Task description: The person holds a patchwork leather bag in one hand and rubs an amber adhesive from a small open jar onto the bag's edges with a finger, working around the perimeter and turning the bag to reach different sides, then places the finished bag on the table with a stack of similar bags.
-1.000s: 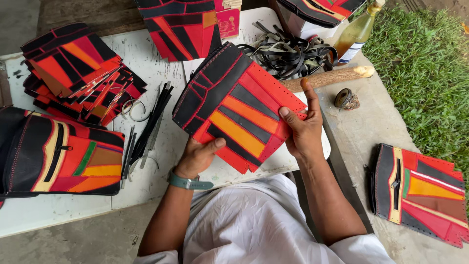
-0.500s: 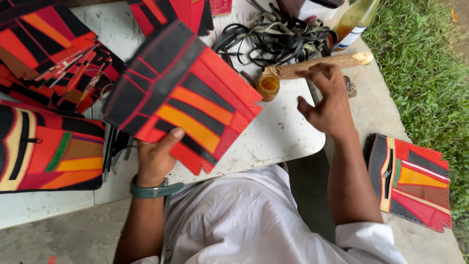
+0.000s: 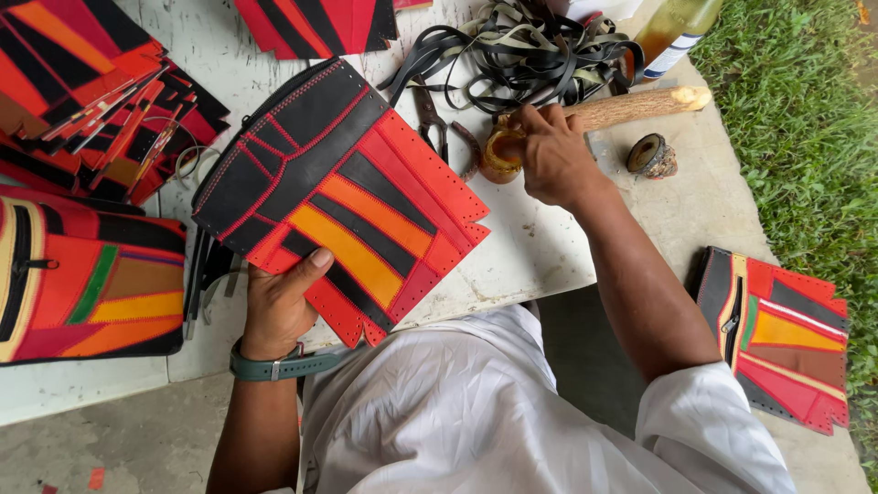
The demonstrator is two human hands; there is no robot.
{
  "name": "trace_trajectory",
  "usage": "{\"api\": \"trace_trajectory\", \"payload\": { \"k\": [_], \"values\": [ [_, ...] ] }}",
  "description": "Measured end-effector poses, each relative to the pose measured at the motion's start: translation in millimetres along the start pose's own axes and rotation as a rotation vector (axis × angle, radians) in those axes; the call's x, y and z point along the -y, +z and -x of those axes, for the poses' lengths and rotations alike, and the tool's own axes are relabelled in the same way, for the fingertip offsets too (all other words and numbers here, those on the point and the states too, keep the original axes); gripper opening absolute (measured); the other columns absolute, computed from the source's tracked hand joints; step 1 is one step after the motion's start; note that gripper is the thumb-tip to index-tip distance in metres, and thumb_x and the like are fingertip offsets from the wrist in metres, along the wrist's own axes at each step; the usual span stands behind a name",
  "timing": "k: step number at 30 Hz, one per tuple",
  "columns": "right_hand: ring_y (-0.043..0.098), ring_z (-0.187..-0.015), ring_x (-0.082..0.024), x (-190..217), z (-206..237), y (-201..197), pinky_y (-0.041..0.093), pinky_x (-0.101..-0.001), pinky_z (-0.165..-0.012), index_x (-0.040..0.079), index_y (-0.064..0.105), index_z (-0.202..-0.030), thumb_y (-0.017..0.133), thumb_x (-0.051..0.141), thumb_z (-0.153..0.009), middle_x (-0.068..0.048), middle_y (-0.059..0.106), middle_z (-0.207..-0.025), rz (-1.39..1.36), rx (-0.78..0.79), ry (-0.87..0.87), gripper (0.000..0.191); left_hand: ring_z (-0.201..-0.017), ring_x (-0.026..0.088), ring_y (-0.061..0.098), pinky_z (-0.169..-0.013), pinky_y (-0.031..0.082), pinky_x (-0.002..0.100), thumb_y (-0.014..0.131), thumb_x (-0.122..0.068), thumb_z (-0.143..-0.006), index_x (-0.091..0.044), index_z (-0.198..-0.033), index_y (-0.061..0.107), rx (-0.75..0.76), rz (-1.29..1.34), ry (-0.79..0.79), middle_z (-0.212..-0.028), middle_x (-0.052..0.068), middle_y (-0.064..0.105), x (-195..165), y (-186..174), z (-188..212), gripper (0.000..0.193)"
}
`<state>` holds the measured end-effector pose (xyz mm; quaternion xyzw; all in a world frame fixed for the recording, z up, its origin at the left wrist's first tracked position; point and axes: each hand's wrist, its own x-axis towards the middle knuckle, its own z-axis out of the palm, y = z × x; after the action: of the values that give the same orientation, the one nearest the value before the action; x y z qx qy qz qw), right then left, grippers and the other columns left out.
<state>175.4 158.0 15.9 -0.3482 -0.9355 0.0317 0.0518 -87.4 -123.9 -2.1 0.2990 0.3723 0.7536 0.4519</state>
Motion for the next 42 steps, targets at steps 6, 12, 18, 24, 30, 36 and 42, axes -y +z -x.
{"api": "trace_trajectory", "payload": {
  "k": [6,12,18,24,30,36,42],
  "values": [
    [0.045,-0.123,-0.033,3,36,-27,0.034,-0.0480,-0.103,0.026,0.081,-0.116,0.059,-0.002,-0.071,-0.006,0.056,-0.137,-0.051,-0.197,-0.019,0.057,-0.125,0.020,0.062,-0.111,0.049,0.039,0.073,0.003,-0.095,-0.004,-0.139,0.059,0.010,-0.039,-0.020,-0.135,0.008,0.066,1,0,-1,0.047],
    [0.047,-0.120,-0.036,14,46,-34,0.036,-0.0492,-0.096,0.025,0.081,-0.111,0.061,-0.004,-0.072,-0.010,0.057,-0.134,-0.133,-0.123,0.031,0.052,-0.125,0.020,0.062,-0.110,0.049,0.039,0.073,0.004,-0.092,-0.005,-0.140,0.058,0.020,-0.006,-0.047,-0.135,0.008,0.065,-1,4,-6,0.051],
    [0.063,-0.121,-0.037,-59,92,-42,0.056,-0.0429,-0.097,0.006,0.055,-0.142,0.080,0.003,-0.086,-0.017,0.064,-0.137,-0.478,-0.550,0.208,0.061,-0.126,0.022,0.062,-0.111,0.049,0.040,0.071,0.004,-0.091,-0.005,-0.142,0.057,-0.002,0.002,-0.023,-0.136,0.009,0.064,-8,3,-2,0.053],
    [0.068,-0.097,-0.032,-111,98,-11,0.054,-0.0419,-0.085,0.013,0.024,-0.168,0.083,0.020,-0.089,-0.018,0.062,-0.130,-0.452,-0.270,0.723,0.099,-0.126,0.022,0.062,-0.113,0.049,0.040,0.070,0.006,-0.093,-0.004,-0.140,0.059,-0.027,-0.014,0.058,-0.135,0.008,0.065,-12,-8,-3,0.049],
    [0.069,-0.098,-0.031,-56,93,-3,0.057,-0.0386,-0.085,0.012,0.041,-0.156,0.094,0.013,-0.067,-0.015,0.065,-0.108,-0.514,-0.449,0.445,0.104,-0.127,0.022,0.062,-0.115,0.048,0.039,0.070,0.007,-0.094,-0.003,-0.140,0.061,-0.098,-0.053,0.135,-0.136,0.008,0.066,-21,-21,2,0.048],
    [0.065,-0.099,-0.038,1,60,13,0.052,-0.0439,-0.089,0.015,0.047,-0.152,0.094,0.010,-0.064,-0.013,0.070,-0.115,-0.305,-0.329,0.299,0.100,-0.127,0.023,0.063,-0.115,0.049,0.040,0.069,0.008,-0.093,-0.003,-0.140,0.060,-0.080,-0.023,0.135,-0.136,0.010,0.066,-21,-22,8,0.049],
    [0.064,-0.109,-0.038,5,57,28,0.055,-0.0427,-0.091,0.012,0.045,-0.154,0.088,0.001,-0.071,-0.020,0.063,-0.125,-0.380,-0.488,0.213,0.094,-0.127,0.023,0.063,-0.116,0.048,0.041,0.069,0.009,-0.094,-0.002,-0.142,0.060,-0.069,-0.020,0.110,-0.135,0.010,0.066,-20,-21,9,0.050]
  ]
}}
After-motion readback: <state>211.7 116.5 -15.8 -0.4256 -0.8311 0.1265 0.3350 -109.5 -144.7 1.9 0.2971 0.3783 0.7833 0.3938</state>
